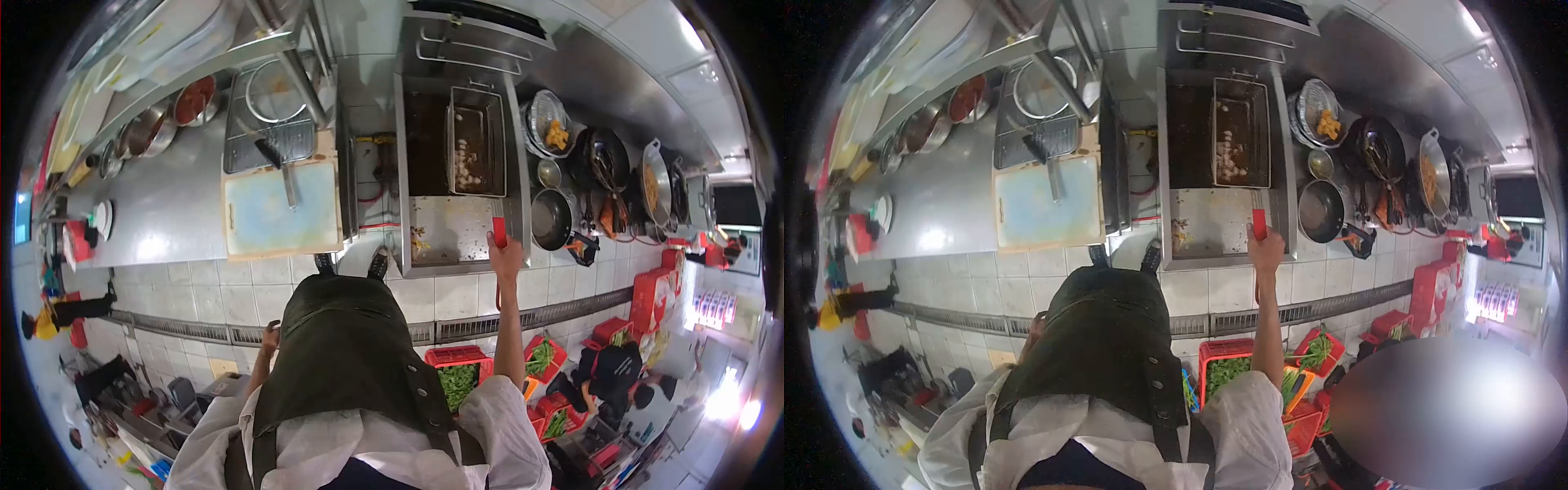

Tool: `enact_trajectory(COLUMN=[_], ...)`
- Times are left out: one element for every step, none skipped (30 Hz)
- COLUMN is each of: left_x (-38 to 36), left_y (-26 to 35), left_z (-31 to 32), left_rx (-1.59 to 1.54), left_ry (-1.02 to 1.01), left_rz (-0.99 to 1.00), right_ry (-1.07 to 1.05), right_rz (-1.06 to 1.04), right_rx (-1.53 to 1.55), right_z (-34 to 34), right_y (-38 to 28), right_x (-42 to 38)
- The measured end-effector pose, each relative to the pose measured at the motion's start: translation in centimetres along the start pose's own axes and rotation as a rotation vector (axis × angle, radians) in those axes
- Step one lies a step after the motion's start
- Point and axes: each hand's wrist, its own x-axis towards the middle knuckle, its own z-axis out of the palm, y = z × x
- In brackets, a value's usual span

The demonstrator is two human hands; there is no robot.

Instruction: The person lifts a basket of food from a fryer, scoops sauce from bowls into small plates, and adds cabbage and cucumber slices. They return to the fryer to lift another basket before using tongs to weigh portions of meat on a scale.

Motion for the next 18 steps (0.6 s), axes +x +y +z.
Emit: enact_trajectory(left_x=[-1.6,-2.5,-3.1,-4.6,-4.9,-4.9,-5.2,-5.4,-5.6,-6.0,-6.8,-7.5,-8.3,-9.0,-9.8,-10.6,-11.4,-12.2], left_y=[-1.2,-2.4,-3.2,-1.3,-0.7,-1.0,-1.5,-1.9,-2.7,-3.3,-3.1,-3.7,-4.4,-5.3,-6.1,-6.9,-7.7,-8.8], left_z=[-1.5,-1.3,-1.2,1.0,2.1,2.7,3.1,3.7,4.1,4.5,5.0,5.1,5.1,5.1,4.8,4.3,3.6,2.6], left_rx=[0.303,0.027,-0.251,-0.023,-0.016,-0.039,-0.059,-0.081,-0.099,-0.117,-0.135,-0.152,-0.17,-0.19,-0.212,-0.232,-0.248,-0.264], left_ry=[-0.066,0.007,0.078,0.241,0.286,0.303,0.311,0.314,0.314,0.317,0.322,0.33,0.339,0.349,0.36,0.368,0.376,0.38], left_rz=[0.265,0.157,0.051,-0.012,-0.1,-0.154,-0.181,-0.196,-0.201,-0.209,-0.212,-0.215,-0.215,-0.218,-0.219,-0.22,-0.221,-0.223], right_ry=[-0.011,-0.019,-0.017,-0.018,-0.017,-0.045,-0.01,0.029,0.073,0.223,0.368,0.38,0.381,0.326,0.167,0.005,-0.156,-0.308], right_rz=[0.02,0.037,0.039,0.042,0.044,0.087,0.052,0.009,-0.042,-0.102,-0.164,-0.283,-0.396,-0.454,-0.486,-0.509,-0.523,-0.575], right_rx=[0.005,0.011,-0.003,-0.019,-0.034,-0.105,-0.202,-0.294,-0.381,-0.323,-0.251,-0.076,0.104,0.252,0.367,0.47,0.566,0.577], right_z=[0.2,0.4,0.7,1.2,1.9,2.8,3.0,3.3,3.7,2.9,1.6,1.7,2.2,3.6,5.9,8.3,10.8,13.7], right_y=[-0.5,-1.2,-1.7,-1.7,-1.6,-1.3,-1.5,-1.9,-2.9,-5.4,-9.0,-11.3,-13.5,-16.4,-18.9,-21.0,-23.0,-24.9], right_x=[0.3,0.9,1.5,2.1,2.7,3.3,3.0,2.4,1.8,0.2,-2.0,-3.5,-5.1,-7.3,-9.7,-12.4,-15.3,-18.4])
